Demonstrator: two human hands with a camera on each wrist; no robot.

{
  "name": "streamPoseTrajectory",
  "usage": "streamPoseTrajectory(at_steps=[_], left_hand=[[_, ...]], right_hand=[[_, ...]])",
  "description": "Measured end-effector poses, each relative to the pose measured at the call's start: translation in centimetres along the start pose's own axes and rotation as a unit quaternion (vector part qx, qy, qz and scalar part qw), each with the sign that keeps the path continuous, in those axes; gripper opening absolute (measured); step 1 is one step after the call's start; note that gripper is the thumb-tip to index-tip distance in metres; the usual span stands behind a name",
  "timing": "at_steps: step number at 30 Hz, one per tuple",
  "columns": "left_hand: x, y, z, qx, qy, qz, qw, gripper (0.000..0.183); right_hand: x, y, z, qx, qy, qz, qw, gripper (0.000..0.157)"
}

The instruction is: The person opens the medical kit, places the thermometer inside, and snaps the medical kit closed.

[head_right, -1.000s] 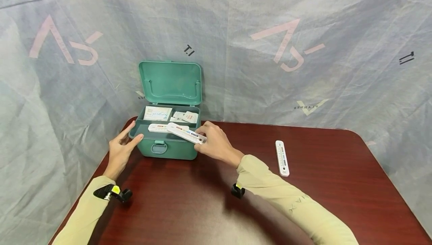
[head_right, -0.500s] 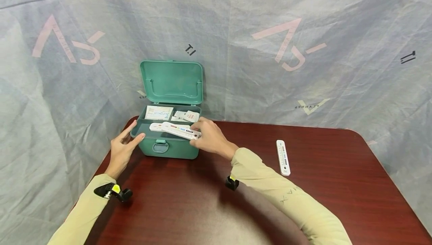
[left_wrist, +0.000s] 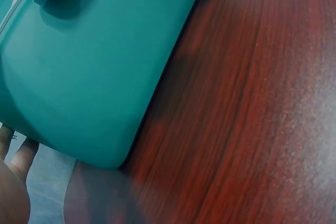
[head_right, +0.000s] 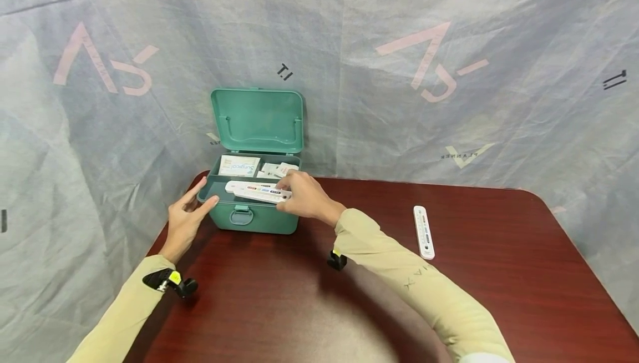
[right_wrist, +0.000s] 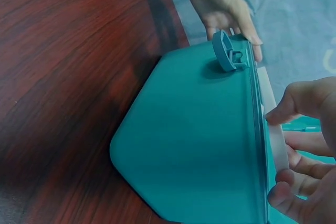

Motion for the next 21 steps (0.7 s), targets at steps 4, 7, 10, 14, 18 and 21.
streamPoseTrajectory(at_steps=[4,7,10,14,18,21], left_hand=[[0.1,0.0,0.1,-0.003,0.002,0.002,1.0000,0.061],[0.2,0.0,0.1,-0.003,0.001,0.002,1.0000,0.062],[0.2,0.1,0.1,-0.001,-0.004,0.001,1.0000,0.062],[0.1,0.1,0.0,0.001,-0.006,-0.004,1.0000,0.062],[0.0,0.1,0.0,0.002,-0.004,-0.008,1.0000,0.061],[-0.1,0.0,-0.1,0.003,-0.003,-0.008,1.0000,0.061]], right_hand=[[-0.2,-0.6,0.0,-0.018,0.002,-0.007,1.000,0.033],[-0.4,-1.0,-0.2,-0.034,0.001,-0.010,0.999,0.033],[-0.5,-1.4,-0.2,-0.042,0.001,-0.019,0.999,0.034],[-0.5,-2.0,-0.1,-0.049,0.012,-0.030,0.998,0.035],[-0.6,-2.5,0.1,-0.060,0.022,-0.034,0.997,0.036],[-0.7,-2.9,0.2,-0.067,0.025,-0.033,0.997,0.035]])
Point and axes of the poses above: each hand's wrist, its own y-axis away from the middle knuckle, its own z-axis out of the palm, x = y × z, the point moved 1 cm from there along -y, towards the middle knuckle, and after that the axes turned 5 degrees about -x, right-handed, at the moved point
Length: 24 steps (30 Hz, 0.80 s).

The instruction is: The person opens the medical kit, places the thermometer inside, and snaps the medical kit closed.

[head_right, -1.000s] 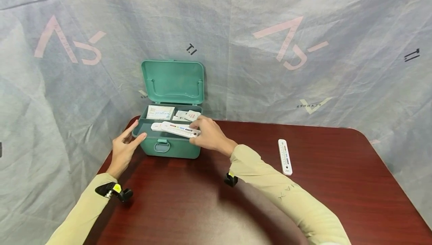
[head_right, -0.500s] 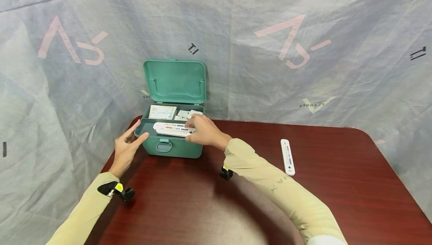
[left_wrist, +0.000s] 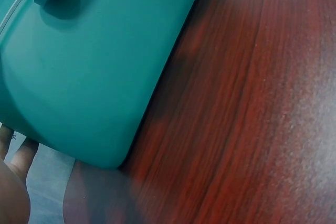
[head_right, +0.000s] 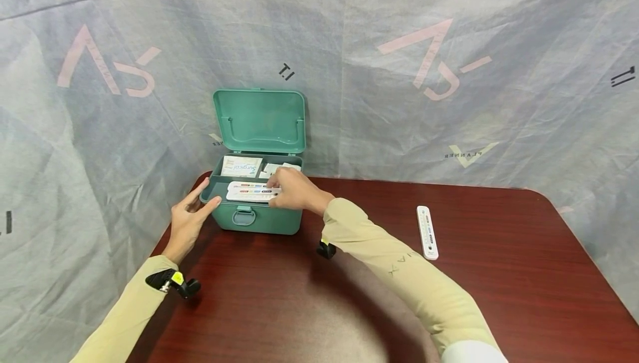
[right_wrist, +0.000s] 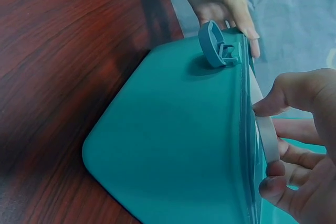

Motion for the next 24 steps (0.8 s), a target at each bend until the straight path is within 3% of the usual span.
streamPoseTrajectory(at_steps=[13,24], left_hand=[[0.0,0.1,0.2,-0.006,0.004,0.002,1.0000,0.064],[-0.1,0.4,0.2,-0.005,0.000,-0.005,1.0000,0.061]], right_hand=[[0.2,-0.9,0.5,-0.039,-0.015,0.030,0.999,0.032],[0.7,-1.4,1.1,-0.062,-0.054,0.026,0.996,0.023]])
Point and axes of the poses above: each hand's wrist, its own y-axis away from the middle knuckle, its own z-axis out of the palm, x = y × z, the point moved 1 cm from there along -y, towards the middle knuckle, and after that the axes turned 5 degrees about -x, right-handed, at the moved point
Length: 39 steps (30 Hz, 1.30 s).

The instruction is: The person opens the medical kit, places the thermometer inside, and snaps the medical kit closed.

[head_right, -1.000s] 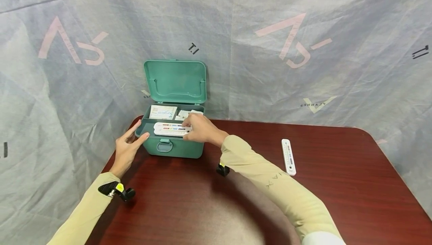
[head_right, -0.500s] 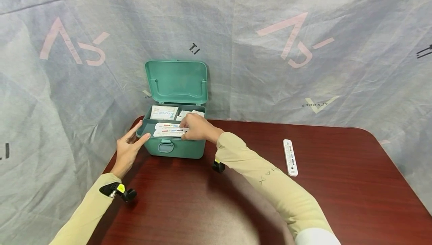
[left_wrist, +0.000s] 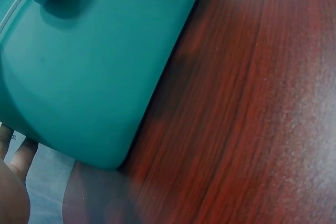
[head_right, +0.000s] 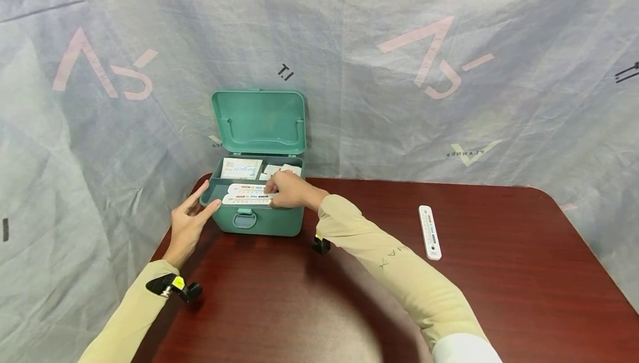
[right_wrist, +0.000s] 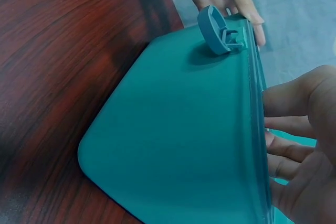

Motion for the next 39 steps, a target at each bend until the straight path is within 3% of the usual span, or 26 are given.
streamPoseTrajectory(at_steps=[18,33,39], left_hand=[[-0.3,0.2,-0.1,-0.002,0.020,0.010,0.9998,0.063],[-0.3,0.4,-0.2,-0.004,0.022,0.003,0.9998,0.064],[-0.2,-0.2,-0.2,-0.006,0.020,0.016,0.9996,0.063]], right_hand=[[0.1,0.1,0.4,0.012,0.017,0.001,1.000,0.018],[-0.5,-0.4,-0.2,-0.019,0.060,0.025,0.998,0.018],[-0.8,-0.6,-0.7,-0.024,0.061,0.044,0.997,0.018]])
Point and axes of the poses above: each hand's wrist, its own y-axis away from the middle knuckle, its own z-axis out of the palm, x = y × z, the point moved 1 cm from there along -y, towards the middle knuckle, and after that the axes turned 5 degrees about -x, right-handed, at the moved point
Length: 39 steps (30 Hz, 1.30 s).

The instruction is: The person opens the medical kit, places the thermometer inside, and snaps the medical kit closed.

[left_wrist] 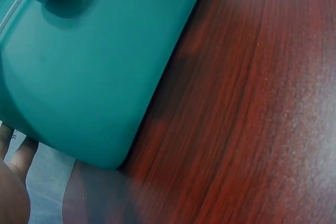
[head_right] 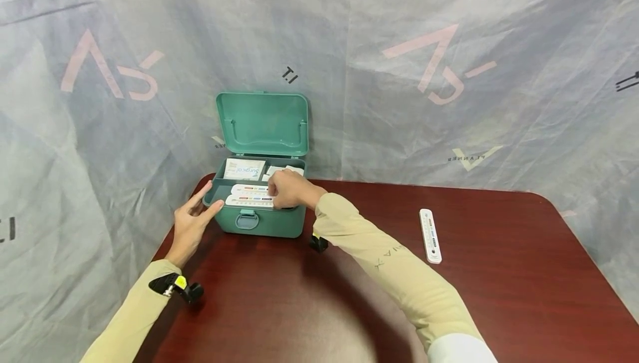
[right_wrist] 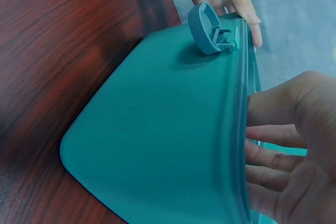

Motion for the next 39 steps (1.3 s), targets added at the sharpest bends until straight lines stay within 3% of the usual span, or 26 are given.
streamPoseTrajectory(at_steps=[10,20,27,39], left_hand=[[-0.1,0.1,-0.1,-0.005,0.007,-0.002,1.0000,0.063],[-0.5,0.2,-0.3,0.000,-0.002,0.000,1.0000,0.061],[-0.6,-0.1,-0.3,0.001,-0.005,-0.006,1.0000,0.061],[-0.7,0.0,-0.3,0.007,0.005,-0.003,1.0000,0.061]], right_hand=[[-0.2,0.1,0.1,-0.014,0.042,0.005,0.999,0.013],[0.0,0.4,0.3,0.003,0.018,-0.031,0.999,0.004],[-0.1,1.0,-0.2,0.018,0.019,-0.042,0.999,0.010],[-0.2,3.1,-1.2,0.031,-0.033,-0.039,0.998,0.017]])
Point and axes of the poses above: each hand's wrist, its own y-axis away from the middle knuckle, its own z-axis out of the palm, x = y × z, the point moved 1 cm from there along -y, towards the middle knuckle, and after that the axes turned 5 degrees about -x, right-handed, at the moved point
